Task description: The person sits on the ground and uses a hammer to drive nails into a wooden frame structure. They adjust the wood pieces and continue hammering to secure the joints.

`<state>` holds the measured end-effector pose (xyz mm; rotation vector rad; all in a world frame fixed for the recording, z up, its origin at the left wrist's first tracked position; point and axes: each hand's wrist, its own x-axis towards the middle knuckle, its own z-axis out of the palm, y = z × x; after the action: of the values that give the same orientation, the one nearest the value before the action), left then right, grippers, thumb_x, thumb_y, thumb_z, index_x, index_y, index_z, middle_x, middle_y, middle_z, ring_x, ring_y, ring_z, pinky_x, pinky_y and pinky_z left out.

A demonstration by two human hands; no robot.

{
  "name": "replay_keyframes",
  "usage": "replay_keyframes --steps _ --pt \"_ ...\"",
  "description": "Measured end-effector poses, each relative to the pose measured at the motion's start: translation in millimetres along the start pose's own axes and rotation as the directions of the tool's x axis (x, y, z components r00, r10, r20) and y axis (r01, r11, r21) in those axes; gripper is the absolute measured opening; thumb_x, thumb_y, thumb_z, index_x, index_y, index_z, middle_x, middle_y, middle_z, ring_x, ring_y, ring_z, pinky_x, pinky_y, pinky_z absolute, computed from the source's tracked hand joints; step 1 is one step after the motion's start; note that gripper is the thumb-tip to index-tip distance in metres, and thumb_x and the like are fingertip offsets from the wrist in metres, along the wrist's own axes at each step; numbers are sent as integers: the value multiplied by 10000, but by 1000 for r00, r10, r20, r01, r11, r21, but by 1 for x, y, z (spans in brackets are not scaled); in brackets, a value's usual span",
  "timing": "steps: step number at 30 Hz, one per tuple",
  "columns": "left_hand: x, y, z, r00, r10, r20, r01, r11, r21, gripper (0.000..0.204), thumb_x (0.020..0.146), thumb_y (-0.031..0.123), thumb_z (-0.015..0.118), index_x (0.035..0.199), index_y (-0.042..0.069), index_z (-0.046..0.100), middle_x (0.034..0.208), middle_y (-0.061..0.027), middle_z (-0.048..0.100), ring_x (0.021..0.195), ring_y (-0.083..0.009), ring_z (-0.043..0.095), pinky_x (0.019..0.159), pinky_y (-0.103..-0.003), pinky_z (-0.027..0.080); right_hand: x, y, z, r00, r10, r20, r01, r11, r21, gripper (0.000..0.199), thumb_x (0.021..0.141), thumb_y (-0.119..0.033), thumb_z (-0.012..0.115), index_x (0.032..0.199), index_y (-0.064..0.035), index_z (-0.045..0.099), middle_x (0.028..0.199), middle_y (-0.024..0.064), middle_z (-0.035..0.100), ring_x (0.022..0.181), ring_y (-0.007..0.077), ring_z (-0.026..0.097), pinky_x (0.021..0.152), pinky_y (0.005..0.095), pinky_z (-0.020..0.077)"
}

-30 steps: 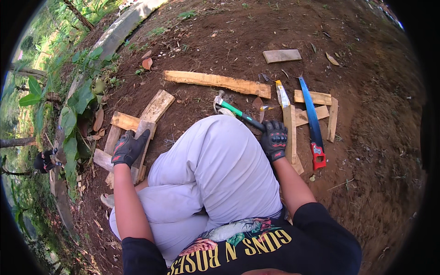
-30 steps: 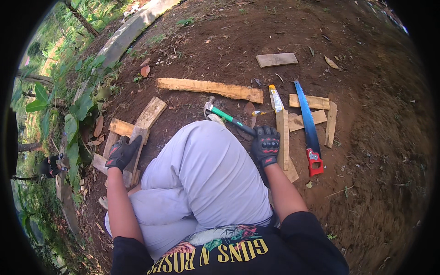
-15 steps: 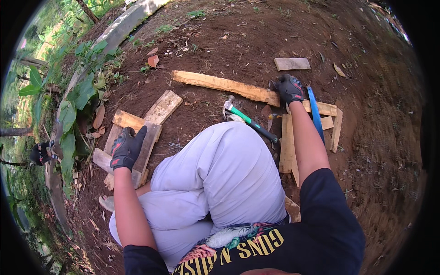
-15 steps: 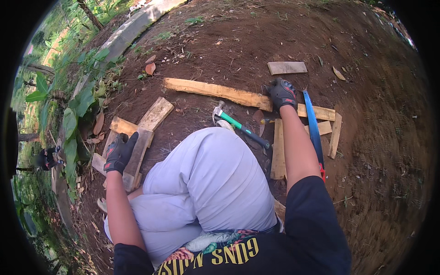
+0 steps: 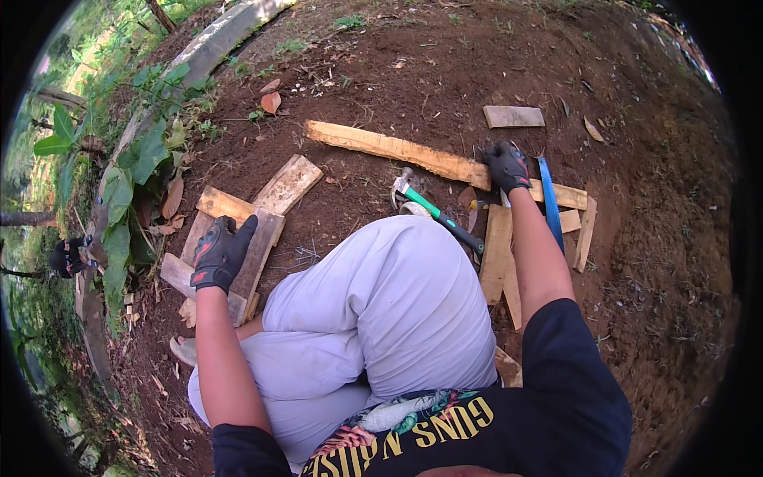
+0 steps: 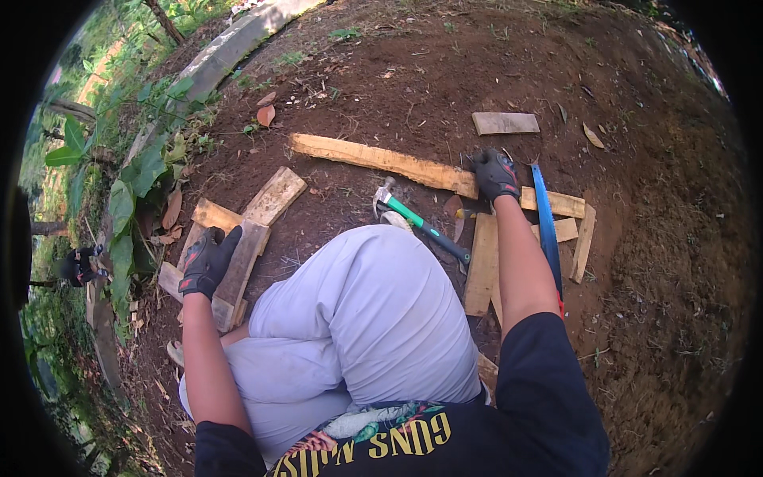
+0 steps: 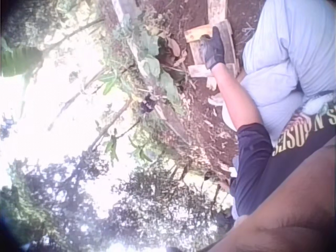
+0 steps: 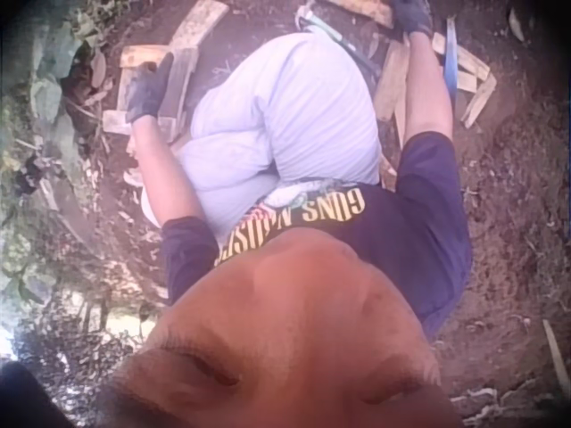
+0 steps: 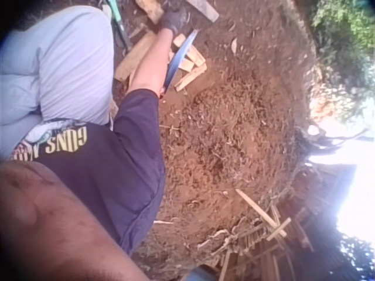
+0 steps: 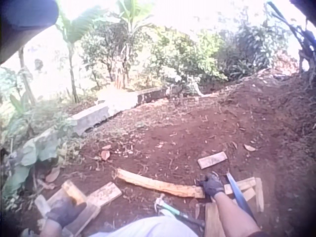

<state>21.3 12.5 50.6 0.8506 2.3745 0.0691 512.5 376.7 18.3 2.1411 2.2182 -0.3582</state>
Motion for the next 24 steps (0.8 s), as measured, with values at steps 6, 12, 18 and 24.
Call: replay_keyframes --steps 6,12,18,24 --pt "0 1 0 1000 16 5 -16 1000 -11 798 943 733 620 1292 22 718 1245 -261 753 1205 -430 711 1003 -519 548 14 19 7 994 45 -95 -39 997 61 319 913 -372 747 1127 -139 788 1134 144 800 1113 345 747 975 465 552" --pt "0 -2 -3 999 9 45 -9 1000 5 810 942 732 624 1322 21 707 1262 -259 750 1210 -424 712 1012 -510 547 -2 -9 2 996 -78 -44 79 997 26 354 950 -416 727 1165 -144 797 1133 165 790 1102 361 742 959 476 547" --pt "-1 1 -6 997 -12 76 11 1000 12 827 947 725 620 1370 17 684 1296 -262 740 1238 -417 703 1033 -508 545 -7 -18 -3 995 -89 -42 86 994 -65 350 964 -410 705 1098 -108 821 1129 173 788 1108 368 737 950 479 552" --pt "-2 -3 -7 998 -11 64 10 1000 15 836 946 719 622 1400 19 669 1322 -265 730 1257 -416 695 1045 -506 541 -5 -15 -3 993 61 -103 -40 980 194 337 952 -358 715 1131 -91 817 1130 157 807 1109 327 757 924 468 572"
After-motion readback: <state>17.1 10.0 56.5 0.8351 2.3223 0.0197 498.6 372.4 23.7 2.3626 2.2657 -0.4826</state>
